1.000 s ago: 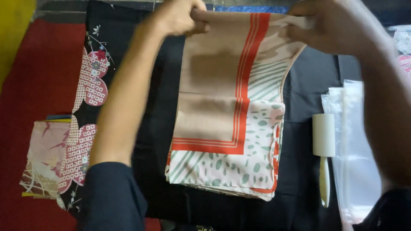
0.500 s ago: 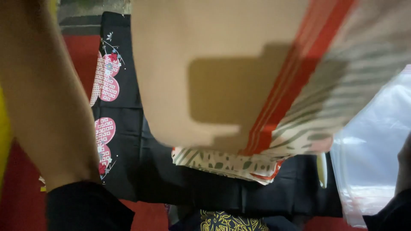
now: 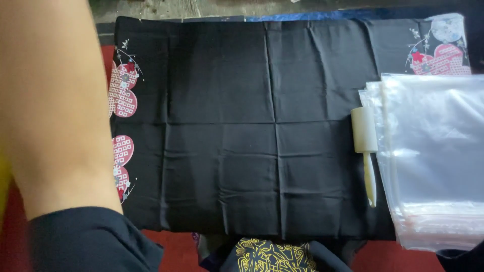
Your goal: The person cleans a folded piece of patterned fabric by rolling a lint roller repeatedly across its surface, then refolds the fabric and continues rolling the lint roller over the newly exposed sections.
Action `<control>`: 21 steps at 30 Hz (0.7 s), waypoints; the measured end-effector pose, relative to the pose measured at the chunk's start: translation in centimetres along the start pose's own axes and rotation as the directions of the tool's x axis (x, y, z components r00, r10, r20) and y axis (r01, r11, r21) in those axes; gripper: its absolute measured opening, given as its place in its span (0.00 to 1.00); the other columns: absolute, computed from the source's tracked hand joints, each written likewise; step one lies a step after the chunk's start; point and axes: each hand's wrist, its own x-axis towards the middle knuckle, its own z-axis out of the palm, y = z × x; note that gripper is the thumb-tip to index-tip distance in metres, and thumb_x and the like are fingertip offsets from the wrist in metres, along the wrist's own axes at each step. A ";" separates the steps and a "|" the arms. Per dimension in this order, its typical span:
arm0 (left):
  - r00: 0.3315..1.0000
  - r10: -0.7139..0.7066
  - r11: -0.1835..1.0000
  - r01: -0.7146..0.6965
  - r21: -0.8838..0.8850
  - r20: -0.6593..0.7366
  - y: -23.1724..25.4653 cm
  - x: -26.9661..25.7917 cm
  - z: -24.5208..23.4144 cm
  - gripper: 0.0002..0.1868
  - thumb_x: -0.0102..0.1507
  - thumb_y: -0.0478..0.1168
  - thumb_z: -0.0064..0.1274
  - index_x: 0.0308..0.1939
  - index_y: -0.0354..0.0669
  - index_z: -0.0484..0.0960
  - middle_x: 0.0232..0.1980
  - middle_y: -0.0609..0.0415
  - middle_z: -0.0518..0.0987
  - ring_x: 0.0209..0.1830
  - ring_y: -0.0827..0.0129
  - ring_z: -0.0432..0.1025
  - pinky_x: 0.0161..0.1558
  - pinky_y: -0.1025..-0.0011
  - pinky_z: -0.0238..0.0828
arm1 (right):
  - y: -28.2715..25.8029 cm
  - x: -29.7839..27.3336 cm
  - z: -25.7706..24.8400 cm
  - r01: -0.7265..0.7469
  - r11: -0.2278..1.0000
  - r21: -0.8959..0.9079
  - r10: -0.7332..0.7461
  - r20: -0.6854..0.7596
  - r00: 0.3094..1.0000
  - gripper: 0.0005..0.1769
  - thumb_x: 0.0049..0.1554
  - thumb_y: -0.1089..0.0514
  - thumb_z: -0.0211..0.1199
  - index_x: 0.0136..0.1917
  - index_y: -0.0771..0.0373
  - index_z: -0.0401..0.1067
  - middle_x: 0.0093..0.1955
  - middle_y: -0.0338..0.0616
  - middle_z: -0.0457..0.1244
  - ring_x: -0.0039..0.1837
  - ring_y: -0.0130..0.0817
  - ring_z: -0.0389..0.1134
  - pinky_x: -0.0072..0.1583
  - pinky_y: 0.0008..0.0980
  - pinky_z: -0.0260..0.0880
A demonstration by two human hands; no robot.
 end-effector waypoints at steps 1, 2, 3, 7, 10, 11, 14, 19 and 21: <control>1.000 0.010 1.000 -0.010 -0.007 -0.010 0.1 -0.4 0.3 0.10 0.66 0.42 0.59 0.48 0.41 0.84 0.52 0.51 0.81 0.53 0.57 0.72 0.62 0.56 0.54 | 1.0 0.1 2.1 0.002 1.000 0.017 -0.002 -0.001 1.000 0.11 0.64 0.51 0.61 0.52 0.58 0.78 0.51 0.38 0.70 0.54 0.36 0.70 0.58 0.36 0.63; 1.000 0.020 1.000 -0.021 -0.013 -0.020 0.1 -0.8 0.6 0.09 0.67 0.41 0.58 0.48 0.41 0.84 0.52 0.51 0.81 0.54 0.57 0.71 0.62 0.56 0.53 | 1.9 0.3 4.2 0.003 0.999 0.034 -0.003 -0.003 1.000 0.11 0.64 0.51 0.61 0.52 0.58 0.78 0.51 0.38 0.70 0.54 0.36 0.70 0.58 0.36 0.64; 0.999 0.030 0.999 -0.031 -0.020 -0.030 0.3 -1.3 0.9 0.09 0.67 0.40 0.58 0.48 0.40 0.84 0.52 0.50 0.81 0.54 0.56 0.71 0.63 0.56 0.53 | 2.7 0.4 6.1 0.006 0.999 0.051 -0.005 -0.004 1.000 0.11 0.64 0.52 0.60 0.52 0.58 0.78 0.51 0.38 0.70 0.54 0.36 0.70 0.59 0.36 0.64; 0.995 0.062 0.997 -0.065 -0.043 -0.078 0.2 -3.3 2.3 0.07 0.68 0.37 0.56 0.47 0.38 0.84 0.53 0.48 0.81 0.55 0.54 0.71 0.67 0.54 0.50 | 1.4 2.1 18.0 0.020 0.993 0.119 -0.020 -0.005 1.000 0.10 0.63 0.53 0.60 0.51 0.58 0.78 0.51 0.38 0.70 0.55 0.36 0.70 0.60 0.36 0.64; 0.990 0.087 0.993 -0.095 -0.064 -0.107 -2.6 -6.6 5.8 0.05 0.69 0.35 0.55 0.46 0.37 0.84 0.53 0.47 0.81 0.56 0.52 0.70 0.70 0.53 0.49 | -9.9 1.4 23.7 0.022 0.985 0.172 -0.021 -0.009 1.000 0.10 0.62 0.54 0.59 0.50 0.58 0.78 0.51 0.38 0.71 0.55 0.36 0.71 0.61 0.36 0.65; 0.989 0.098 0.992 -0.106 -0.072 -0.113 -2.5 -7.6 6.9 0.05 0.70 0.34 0.55 0.46 0.36 0.84 0.53 0.46 0.81 0.56 0.52 0.70 0.70 0.52 0.48 | -16.2 0.0 24.6 0.019 0.982 0.190 -0.017 -0.012 1.000 0.10 0.62 0.54 0.59 0.49 0.58 0.78 0.51 0.38 0.71 0.55 0.36 0.71 0.61 0.36 0.65; 0.975 0.222 0.974 -0.221 0.047 -0.030 -1.6 -11.3 8.5 0.06 0.70 0.33 0.53 0.49 0.36 0.84 0.52 0.44 0.78 0.54 0.50 0.70 0.63 0.49 0.57 | -41.5 2.2 19.7 0.002 0.972 0.235 0.003 -0.018 1.000 0.10 0.61 0.55 0.58 0.49 0.58 0.78 0.51 0.38 0.71 0.56 0.36 0.71 0.62 0.35 0.66; 0.976 0.202 0.947 -0.215 0.238 0.077 -2.1 -18.8 14.5 0.08 0.70 0.30 0.48 0.49 0.36 0.83 0.49 0.45 0.78 0.52 0.52 0.72 0.52 0.53 0.67 | -46.1 -8.4 21.9 0.084 0.995 -0.049 -0.079 0.108 0.991 0.14 0.62 0.55 0.59 0.61 0.49 0.76 0.55 0.37 0.67 0.57 0.38 0.68 0.60 0.38 0.64; 0.982 0.188 0.943 -0.187 0.274 0.026 -1.7 -20.2 15.2 0.08 0.68 0.25 0.49 0.48 0.35 0.82 0.46 0.44 0.78 0.48 0.52 0.73 0.50 0.54 0.69 | -46.9 -9.0 22.6 0.044 0.992 -0.117 -0.034 0.081 0.996 0.14 0.64 0.56 0.57 0.61 0.56 0.74 0.58 0.38 0.68 0.65 0.39 0.68 0.65 0.39 0.64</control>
